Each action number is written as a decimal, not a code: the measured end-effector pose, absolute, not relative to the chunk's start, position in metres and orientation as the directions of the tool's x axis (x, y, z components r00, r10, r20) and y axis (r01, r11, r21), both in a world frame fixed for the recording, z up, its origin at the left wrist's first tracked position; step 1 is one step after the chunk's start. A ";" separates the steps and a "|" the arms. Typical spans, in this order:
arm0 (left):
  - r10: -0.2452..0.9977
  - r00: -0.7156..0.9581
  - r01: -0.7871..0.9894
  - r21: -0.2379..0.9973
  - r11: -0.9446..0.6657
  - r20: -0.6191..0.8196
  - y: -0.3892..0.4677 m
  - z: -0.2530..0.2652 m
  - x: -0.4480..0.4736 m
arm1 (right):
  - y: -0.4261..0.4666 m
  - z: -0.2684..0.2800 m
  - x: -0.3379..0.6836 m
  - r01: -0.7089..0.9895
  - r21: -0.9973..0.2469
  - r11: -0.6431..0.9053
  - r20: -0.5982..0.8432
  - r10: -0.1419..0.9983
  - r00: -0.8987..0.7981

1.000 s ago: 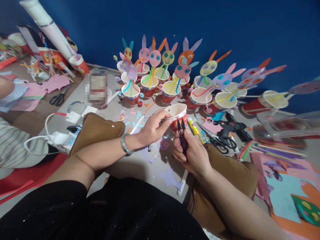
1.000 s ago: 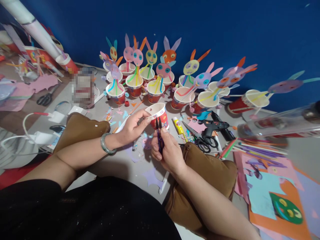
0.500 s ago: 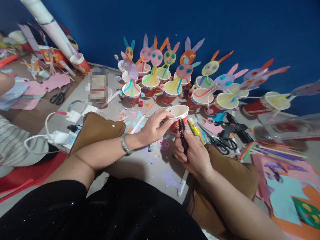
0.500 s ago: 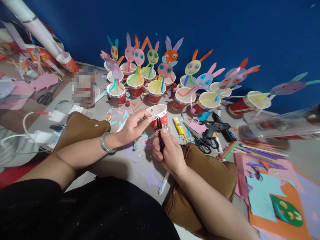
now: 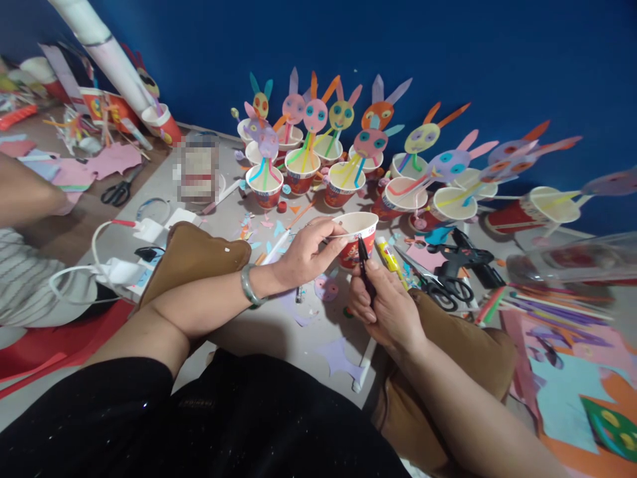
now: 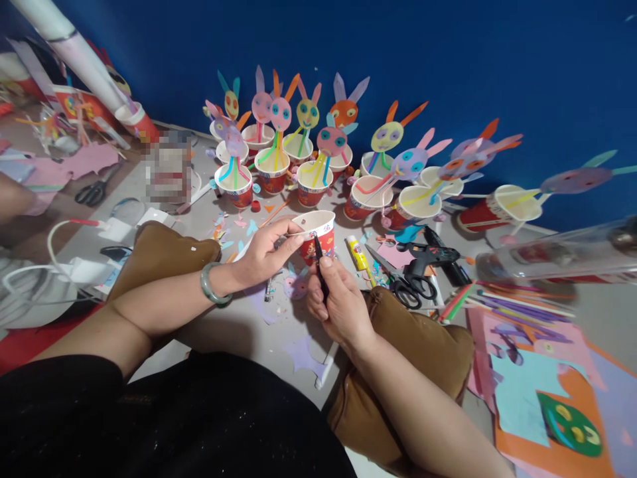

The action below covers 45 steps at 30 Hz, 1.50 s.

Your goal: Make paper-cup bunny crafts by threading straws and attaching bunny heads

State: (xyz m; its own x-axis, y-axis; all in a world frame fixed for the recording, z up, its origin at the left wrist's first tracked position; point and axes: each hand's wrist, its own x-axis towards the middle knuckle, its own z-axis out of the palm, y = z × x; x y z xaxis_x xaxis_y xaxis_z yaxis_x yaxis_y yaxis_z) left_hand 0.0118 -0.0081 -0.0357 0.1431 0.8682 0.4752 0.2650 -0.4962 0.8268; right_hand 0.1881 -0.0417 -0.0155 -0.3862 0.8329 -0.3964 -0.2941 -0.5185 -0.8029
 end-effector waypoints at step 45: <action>0.869 0.345 0.252 0.857 -0.449 0.354 0.015 -0.021 -0.014 | -0.029 -0.010 0.203 -0.135 -0.852 -0.506 -0.409 0.803 -0.434</action>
State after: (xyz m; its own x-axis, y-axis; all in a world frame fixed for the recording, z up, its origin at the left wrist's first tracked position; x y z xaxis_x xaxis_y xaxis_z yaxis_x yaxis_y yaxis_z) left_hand -0.0138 0.0145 -0.0213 0.3448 0.8693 0.3542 0.2521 -0.4492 0.8571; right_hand 0.2026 -0.0290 -0.0100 -0.4340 0.8029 -0.4087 -0.1350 -0.5064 -0.8516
